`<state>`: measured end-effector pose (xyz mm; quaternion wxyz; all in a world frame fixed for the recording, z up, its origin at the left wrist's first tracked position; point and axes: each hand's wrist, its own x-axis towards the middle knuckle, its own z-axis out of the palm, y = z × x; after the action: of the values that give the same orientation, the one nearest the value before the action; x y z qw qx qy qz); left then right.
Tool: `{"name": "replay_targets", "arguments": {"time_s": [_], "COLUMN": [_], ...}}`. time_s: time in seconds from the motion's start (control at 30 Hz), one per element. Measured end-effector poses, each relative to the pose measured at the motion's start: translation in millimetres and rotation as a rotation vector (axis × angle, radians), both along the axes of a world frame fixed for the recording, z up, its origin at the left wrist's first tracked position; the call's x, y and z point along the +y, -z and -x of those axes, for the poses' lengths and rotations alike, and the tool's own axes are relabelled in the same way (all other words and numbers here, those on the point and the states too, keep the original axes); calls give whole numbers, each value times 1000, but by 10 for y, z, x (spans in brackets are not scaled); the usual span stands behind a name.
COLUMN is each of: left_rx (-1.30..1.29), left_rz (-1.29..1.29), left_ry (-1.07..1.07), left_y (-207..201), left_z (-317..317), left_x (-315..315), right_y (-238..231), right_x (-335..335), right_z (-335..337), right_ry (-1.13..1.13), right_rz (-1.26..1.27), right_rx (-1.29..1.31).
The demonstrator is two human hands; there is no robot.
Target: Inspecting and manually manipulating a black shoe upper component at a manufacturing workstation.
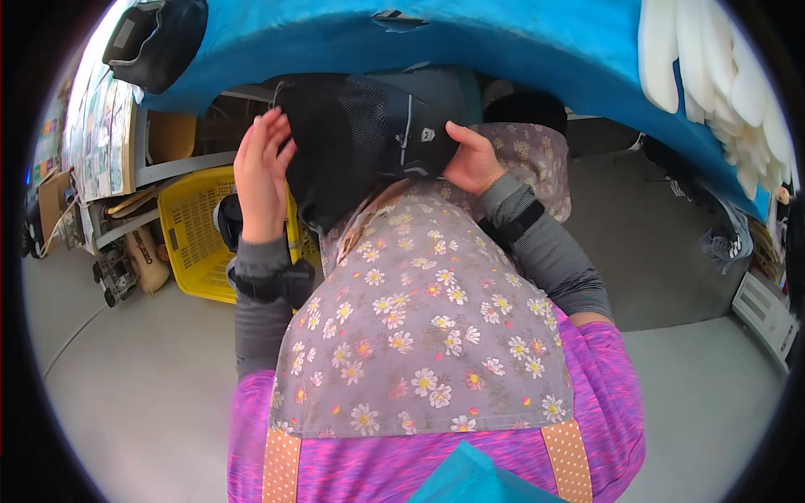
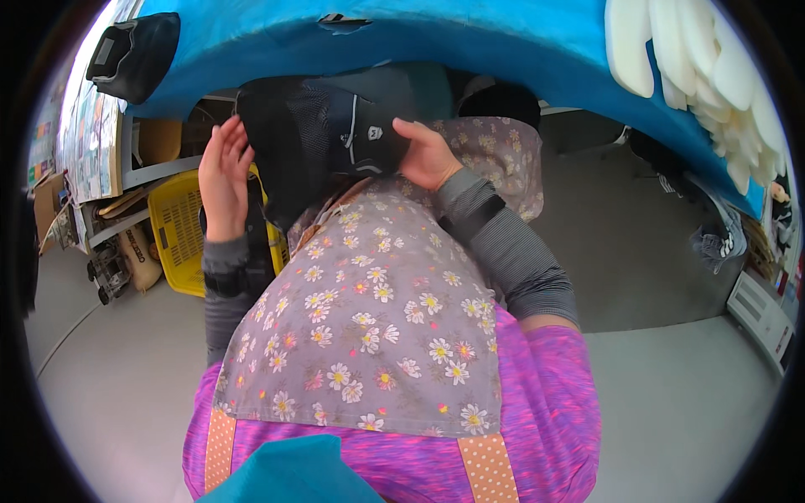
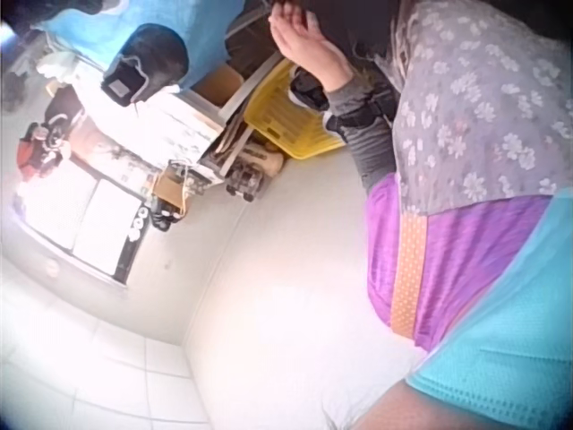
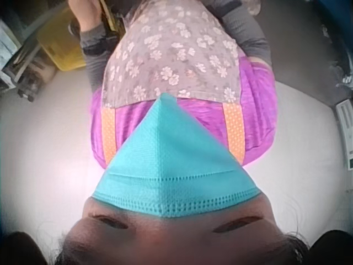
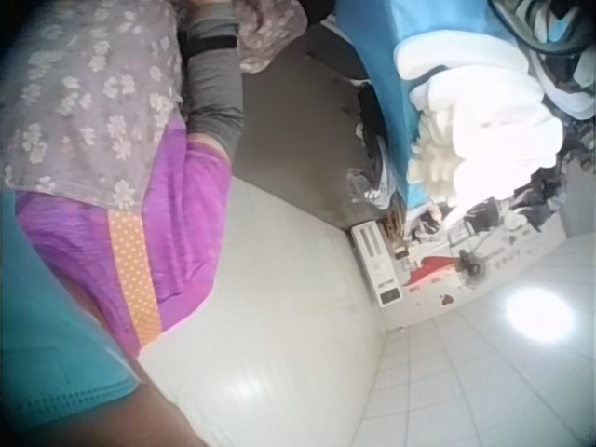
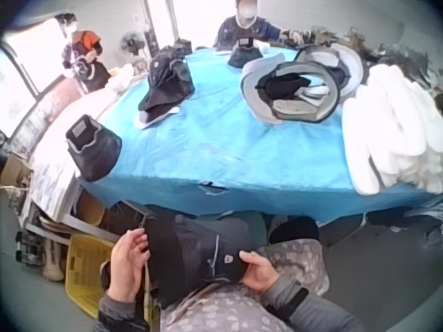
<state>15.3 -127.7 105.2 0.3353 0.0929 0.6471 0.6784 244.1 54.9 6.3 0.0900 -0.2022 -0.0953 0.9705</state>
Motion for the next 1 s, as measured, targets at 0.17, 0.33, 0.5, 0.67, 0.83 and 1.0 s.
{"name": "replay_targets", "arguments": {"time_s": [0.17,0.33,0.5,0.67,0.83,1.0], "left_rx": [47,3,236,1089,1446,1531], "left_rz": [385,137,198,651,565,632], "left_ry": [284,270,293,411,252,317], "left_y": [-156,-418,-426,-122,-284,-40], "left_z": [-365,-370,-80,86,-334,-244], "left_x": [-114,161,451,786,1074,1165], "right_y": [-24,-365,-396,-401,-512,-424], "right_x": [1,-97,-141,-217,-257,-187], "right_z": [-10,38,69,129,41,113], "right_ry": [-119,-67,50,99,192,181], "right_rz": [-334,-392,-496,-525,-493,-413], "right_rx": [-16,-51,-76,-98,-56,-47]}}
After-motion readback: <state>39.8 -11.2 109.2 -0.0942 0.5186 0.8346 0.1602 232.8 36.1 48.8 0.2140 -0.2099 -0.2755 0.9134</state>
